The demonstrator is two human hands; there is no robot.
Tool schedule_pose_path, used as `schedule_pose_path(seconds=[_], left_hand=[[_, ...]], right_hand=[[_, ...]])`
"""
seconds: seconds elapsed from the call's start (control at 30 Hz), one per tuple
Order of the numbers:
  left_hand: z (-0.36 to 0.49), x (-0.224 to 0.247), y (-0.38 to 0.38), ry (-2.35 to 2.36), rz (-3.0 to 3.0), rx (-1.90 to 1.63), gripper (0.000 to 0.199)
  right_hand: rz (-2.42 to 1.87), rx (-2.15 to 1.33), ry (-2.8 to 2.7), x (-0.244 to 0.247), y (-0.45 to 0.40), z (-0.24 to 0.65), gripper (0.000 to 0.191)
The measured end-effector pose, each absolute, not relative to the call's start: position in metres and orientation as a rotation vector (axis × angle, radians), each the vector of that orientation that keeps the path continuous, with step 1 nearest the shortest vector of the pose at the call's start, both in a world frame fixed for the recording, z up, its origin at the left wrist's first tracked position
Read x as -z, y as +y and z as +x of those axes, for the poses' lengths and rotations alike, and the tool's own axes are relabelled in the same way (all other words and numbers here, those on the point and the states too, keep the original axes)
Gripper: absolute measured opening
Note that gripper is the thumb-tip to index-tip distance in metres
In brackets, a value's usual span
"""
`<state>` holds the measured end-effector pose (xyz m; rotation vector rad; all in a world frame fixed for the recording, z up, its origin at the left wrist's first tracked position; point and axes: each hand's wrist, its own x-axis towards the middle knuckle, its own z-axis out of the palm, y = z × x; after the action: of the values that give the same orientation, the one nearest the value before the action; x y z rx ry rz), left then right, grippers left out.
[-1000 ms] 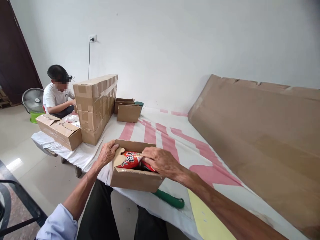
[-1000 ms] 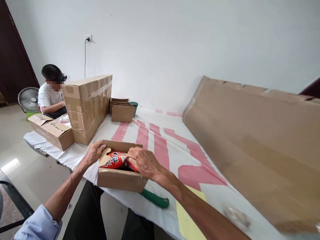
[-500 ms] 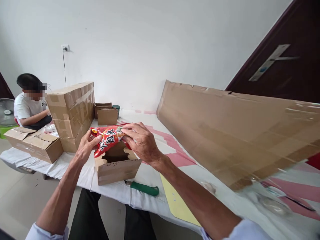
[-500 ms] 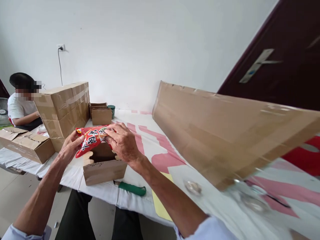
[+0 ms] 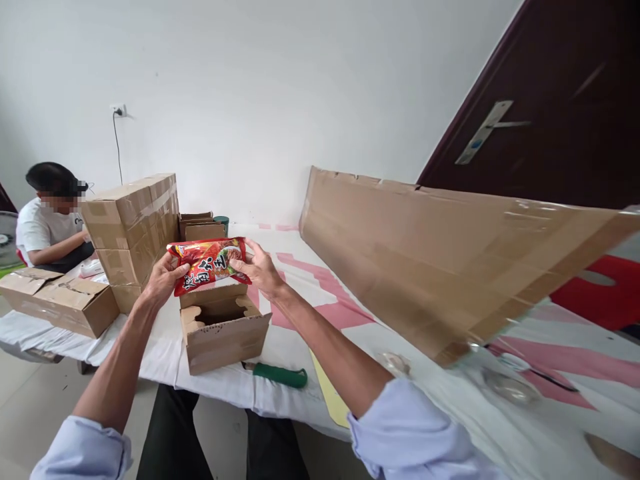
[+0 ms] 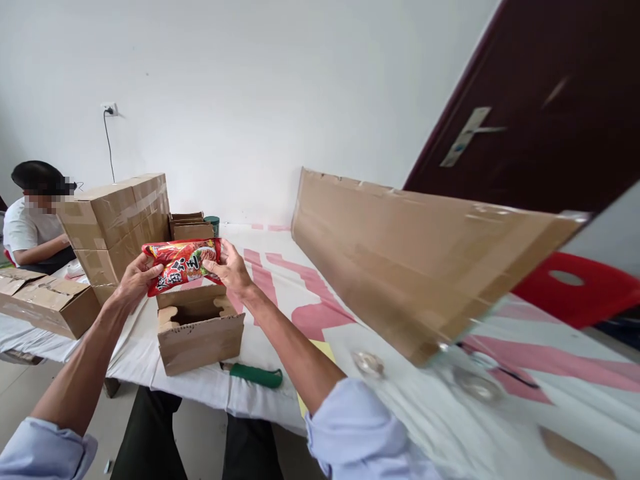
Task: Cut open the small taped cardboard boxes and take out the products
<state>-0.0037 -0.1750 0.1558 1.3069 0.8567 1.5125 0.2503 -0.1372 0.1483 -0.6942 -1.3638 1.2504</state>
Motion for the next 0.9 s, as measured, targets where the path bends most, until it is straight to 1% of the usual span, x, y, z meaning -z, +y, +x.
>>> schedule_pose_path(seconds=[0.17, 0.3, 0.4, 0.53, 0.63, 0.77, 0.83, 0.9], left_hand=[[-0.014, -0.127, -0.137, 0.981, 1.234, -1.460, 0.071], [-0.018, -0.118, -0.124, 1.012, 1.215, -1.458, 0.074], [-0.019, -0.120, -0.120, 1.015, 1.225, -1.472, 0.072], [-0.013, -0.136, -0.122, 0.981, 1.271, -1.521, 0.069], [-0.004, -0.159, -0.131, 0.919, 1.333, -1.546, 0.070], [-0.003, -0.188, -0.162, 0.901, 1.430, -1.586, 0.070], [-0.012, -0.189, -0.188, 0.985, 1.514, -1.635, 0.069], [-0.022, -0.175, -0.217, 1.097, 1.540, -1.601, 0.070]], right_hand=[[-0.807, -1.229, -1.365, -0.123, -0.103, 0.242, 0.112], [-0.817, -1.219, -1.363, -0.116, -0.093, 0.241, 0.107], [-0.760, -1.271, -1.348, -0.117, -0.091, 0.243, 0.094], [-0.698, -1.370, -1.354, -0.122, -0.092, 0.248, 0.071], [-0.671, -1.398, -1.375, -0.132, -0.094, 0.255, 0.060], [-0.576, -1.251, -1.311, -0.142, -0.088, 0.273, 0.052], [-0.636, -1.166, -1.214, -0.138, -0.079, 0.287, 0.050], [-0.764, -1.112, -1.113, -0.125, -0.071, 0.304, 0.047]])
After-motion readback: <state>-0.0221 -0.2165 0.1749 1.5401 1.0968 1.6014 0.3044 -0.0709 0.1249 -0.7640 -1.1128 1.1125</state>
